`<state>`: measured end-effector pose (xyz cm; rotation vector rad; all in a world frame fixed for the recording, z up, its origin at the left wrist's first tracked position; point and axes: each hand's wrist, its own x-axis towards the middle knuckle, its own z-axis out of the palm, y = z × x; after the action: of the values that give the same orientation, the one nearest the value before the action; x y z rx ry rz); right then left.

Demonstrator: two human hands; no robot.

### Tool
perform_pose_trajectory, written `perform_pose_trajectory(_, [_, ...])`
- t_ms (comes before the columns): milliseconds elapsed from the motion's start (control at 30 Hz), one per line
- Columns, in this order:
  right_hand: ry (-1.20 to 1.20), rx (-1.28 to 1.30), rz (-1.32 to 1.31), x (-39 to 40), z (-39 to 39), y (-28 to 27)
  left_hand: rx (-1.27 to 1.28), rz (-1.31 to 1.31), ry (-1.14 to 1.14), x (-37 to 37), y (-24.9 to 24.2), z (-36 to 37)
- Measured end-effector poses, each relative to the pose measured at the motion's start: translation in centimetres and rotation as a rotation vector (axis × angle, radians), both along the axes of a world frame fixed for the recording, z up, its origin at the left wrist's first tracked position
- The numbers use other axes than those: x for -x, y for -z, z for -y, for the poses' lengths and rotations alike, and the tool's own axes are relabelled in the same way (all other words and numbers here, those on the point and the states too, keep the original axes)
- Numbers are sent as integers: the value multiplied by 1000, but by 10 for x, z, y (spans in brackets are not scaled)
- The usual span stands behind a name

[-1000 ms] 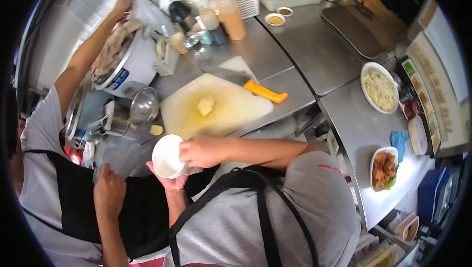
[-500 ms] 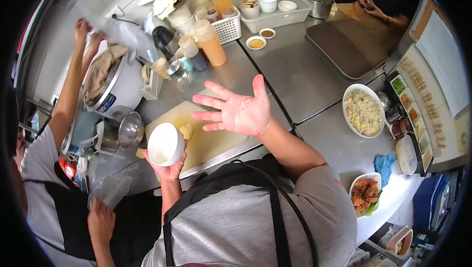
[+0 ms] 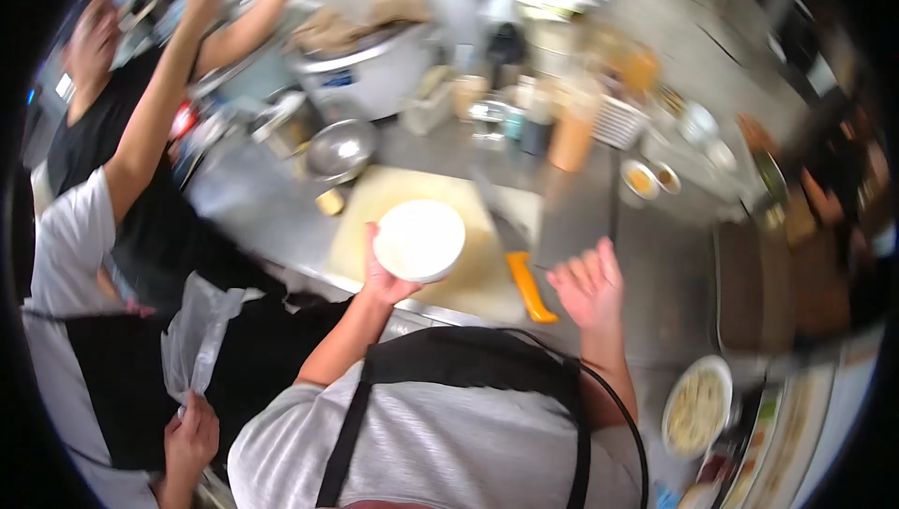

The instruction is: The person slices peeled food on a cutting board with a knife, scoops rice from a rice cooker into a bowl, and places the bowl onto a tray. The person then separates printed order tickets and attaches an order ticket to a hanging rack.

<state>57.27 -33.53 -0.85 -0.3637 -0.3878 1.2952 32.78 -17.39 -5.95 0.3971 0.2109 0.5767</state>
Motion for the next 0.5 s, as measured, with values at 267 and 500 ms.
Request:
perform_pose_trajectory(267, [-91, 392, 135, 26, -49, 18, -16, 24, -374, 91, -5, -1])
perform_pose_trajectory(500, [-146, 475, 94, 114, -106, 20, -11, -48, -678, 200, -9, 12])
